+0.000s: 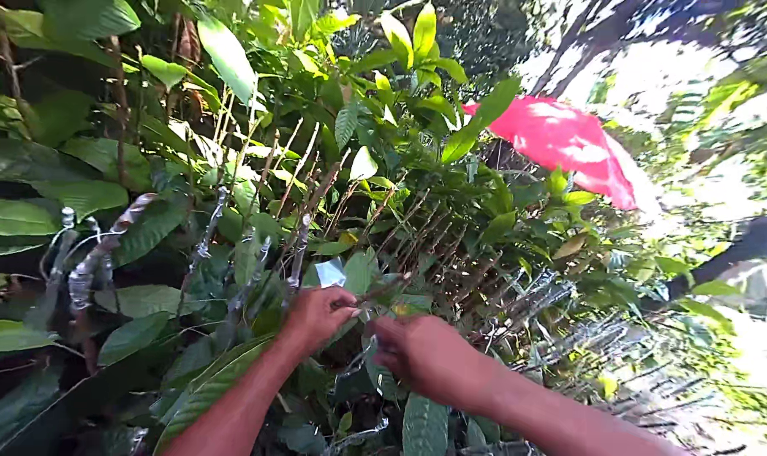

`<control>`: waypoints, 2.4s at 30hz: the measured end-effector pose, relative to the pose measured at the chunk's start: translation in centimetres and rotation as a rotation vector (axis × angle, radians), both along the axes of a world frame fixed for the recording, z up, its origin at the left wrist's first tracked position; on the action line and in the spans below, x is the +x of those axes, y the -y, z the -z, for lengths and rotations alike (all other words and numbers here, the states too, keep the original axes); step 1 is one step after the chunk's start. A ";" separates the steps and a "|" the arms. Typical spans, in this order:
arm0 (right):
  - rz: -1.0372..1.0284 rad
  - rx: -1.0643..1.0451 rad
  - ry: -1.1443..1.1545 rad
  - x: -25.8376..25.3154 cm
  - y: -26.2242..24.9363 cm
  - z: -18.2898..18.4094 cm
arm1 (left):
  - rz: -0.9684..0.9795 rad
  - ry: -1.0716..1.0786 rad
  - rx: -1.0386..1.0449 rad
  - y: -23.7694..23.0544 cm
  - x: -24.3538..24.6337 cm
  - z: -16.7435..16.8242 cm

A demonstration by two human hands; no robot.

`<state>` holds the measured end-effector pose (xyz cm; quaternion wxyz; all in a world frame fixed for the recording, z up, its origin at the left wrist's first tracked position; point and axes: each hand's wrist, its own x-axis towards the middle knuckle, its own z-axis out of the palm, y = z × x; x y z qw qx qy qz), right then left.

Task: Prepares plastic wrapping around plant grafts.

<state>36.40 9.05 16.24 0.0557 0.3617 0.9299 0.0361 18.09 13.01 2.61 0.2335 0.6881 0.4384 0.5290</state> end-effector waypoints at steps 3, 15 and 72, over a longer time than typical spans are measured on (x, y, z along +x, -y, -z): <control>-0.001 -0.361 -0.327 -1.4 -1.9 -3.4 | 0.084 -0.132 0.032 0.6 2.3 0.3; -0.128 0.042 -0.226 0.5 1.5 2.4 | -0.080 0.123 -0.034 -0.1 1.4 -0.4; 0.209 -0.327 -0.634 8.6 -1.9 0.6 | -0.370 0.022 0.312 0.0 -0.6 -0.6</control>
